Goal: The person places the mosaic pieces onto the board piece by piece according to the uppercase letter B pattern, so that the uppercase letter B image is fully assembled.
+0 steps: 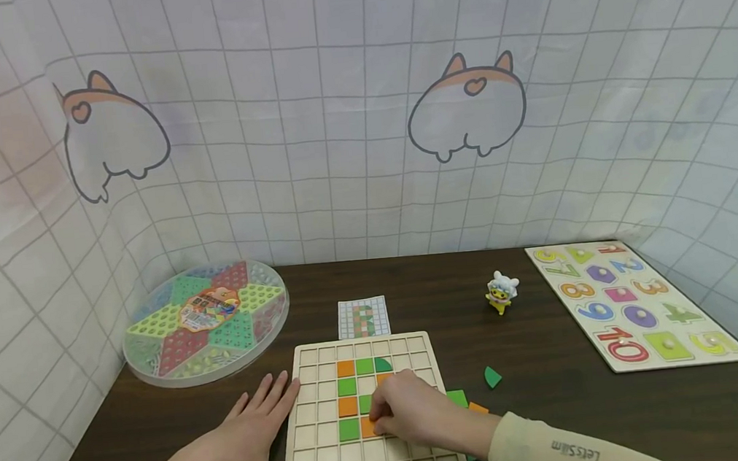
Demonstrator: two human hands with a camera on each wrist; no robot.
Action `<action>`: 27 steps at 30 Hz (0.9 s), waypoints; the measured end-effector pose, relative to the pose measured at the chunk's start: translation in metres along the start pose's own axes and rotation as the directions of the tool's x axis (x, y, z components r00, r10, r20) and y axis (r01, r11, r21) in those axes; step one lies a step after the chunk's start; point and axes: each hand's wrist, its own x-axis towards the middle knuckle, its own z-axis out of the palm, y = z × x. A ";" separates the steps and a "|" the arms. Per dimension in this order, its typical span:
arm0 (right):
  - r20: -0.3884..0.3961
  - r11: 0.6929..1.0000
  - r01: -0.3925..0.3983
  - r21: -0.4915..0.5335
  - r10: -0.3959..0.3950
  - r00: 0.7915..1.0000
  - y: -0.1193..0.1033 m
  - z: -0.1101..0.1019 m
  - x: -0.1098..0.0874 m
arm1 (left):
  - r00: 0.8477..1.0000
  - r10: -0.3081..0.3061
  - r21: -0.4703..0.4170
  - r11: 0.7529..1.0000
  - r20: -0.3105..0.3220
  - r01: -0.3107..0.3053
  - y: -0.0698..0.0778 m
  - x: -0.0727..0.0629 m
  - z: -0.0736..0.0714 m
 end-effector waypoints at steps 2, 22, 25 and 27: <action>0.004 1.000 0.004 0.010 -0.004 1.000 0.000 -0.001 -0.001 | 1.000 0.000 0.001 1.000 -0.003 0.000 0.000 0.000 0.000; -0.081 0.990 -0.092 0.106 0.100 0.992 0.037 -0.043 -0.038 | 1.000 0.010 0.002 1.000 -0.006 -0.010 -0.003 -0.001 0.002; -0.131 0.989 -0.128 0.075 0.137 0.982 0.054 -0.056 -0.048 | 1.000 0.011 0.004 1.000 -0.007 -0.011 -0.002 -0.001 0.001; -0.167 0.984 -0.171 0.045 0.176 0.970 0.066 -0.063 -0.054 | 1.000 0.011 0.008 1.000 -0.008 -0.011 -0.001 -0.001 0.000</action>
